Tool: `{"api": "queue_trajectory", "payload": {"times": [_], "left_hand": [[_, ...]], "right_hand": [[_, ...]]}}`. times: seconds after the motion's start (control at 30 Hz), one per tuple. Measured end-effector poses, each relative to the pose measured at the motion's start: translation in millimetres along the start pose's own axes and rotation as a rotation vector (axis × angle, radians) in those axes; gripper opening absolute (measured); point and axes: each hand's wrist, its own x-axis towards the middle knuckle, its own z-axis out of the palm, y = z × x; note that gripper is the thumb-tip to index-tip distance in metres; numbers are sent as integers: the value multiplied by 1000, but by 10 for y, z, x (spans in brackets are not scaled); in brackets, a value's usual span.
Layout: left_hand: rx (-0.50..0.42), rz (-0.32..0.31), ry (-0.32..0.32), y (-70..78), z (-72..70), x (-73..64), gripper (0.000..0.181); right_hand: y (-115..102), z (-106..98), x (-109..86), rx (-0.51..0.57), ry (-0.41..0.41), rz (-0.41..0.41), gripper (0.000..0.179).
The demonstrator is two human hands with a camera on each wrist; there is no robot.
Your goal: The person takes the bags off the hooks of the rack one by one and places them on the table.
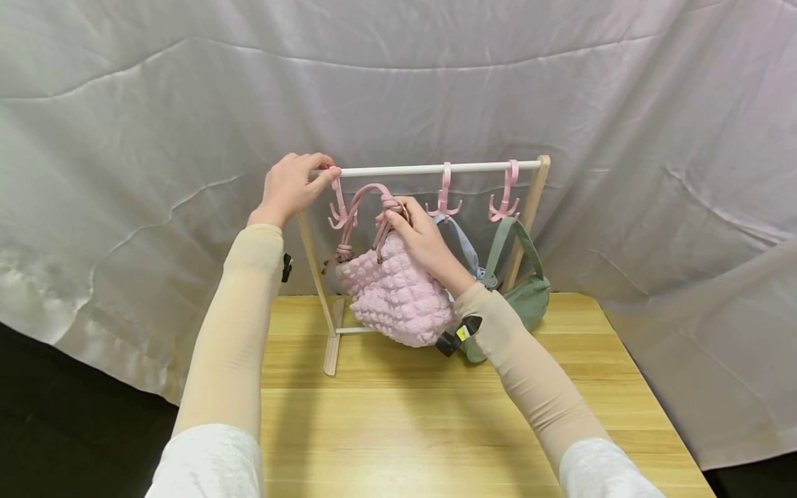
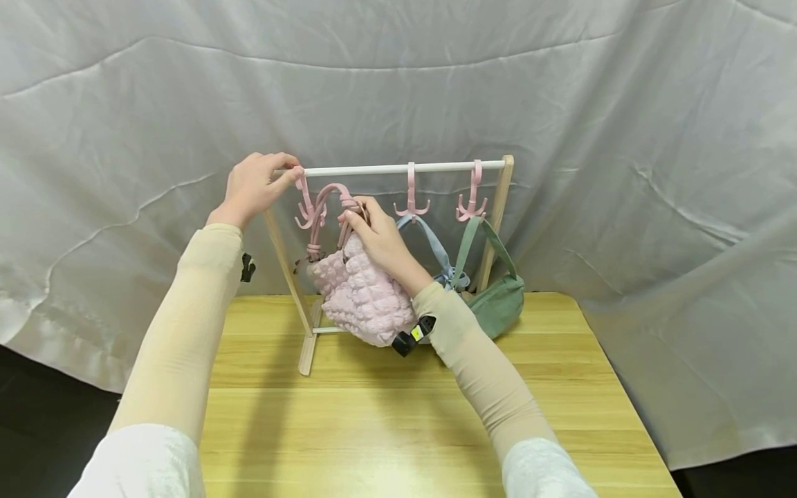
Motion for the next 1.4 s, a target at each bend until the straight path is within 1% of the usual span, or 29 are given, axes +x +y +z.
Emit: {"api": "queue_trajectory", "payload": {"times": [0.2,0.47,0.67,0.7,0.9,1.0,1.13,1.27,1.4], "left_hand": [[-1,-4,2,0,5,5,48],[-6,-11,8,-3,6,-4,47],[-8,-16,5,2,12,-2,46],[-7,-17,2,2,11,-2,46],[-24,-17,-13,-16,4,-10,52],[-64,-19,-15,-31,7,-24,55],[-122,0,28,-59,19,-62,53],[-143,44,102,-99,43,-129,50],[-143,88,188,-126,55,-209,49]], "right_hand": [[-21,-41,-24,29,-1,3,28],[16,-102,-69,22,0,-25,28],[19,-144,-91,27,0,-14,28],[7,-148,-96,27,-2,-12,28],[-256,-155,-191,26,-13,-3,27],[-285,-170,-219,4,-16,3,28],[-268,-193,-237,-14,-14,-3,27],[-250,-207,-245,-6,-9,-5,27],[-237,-216,-246,2,-10,-3,27]]}}
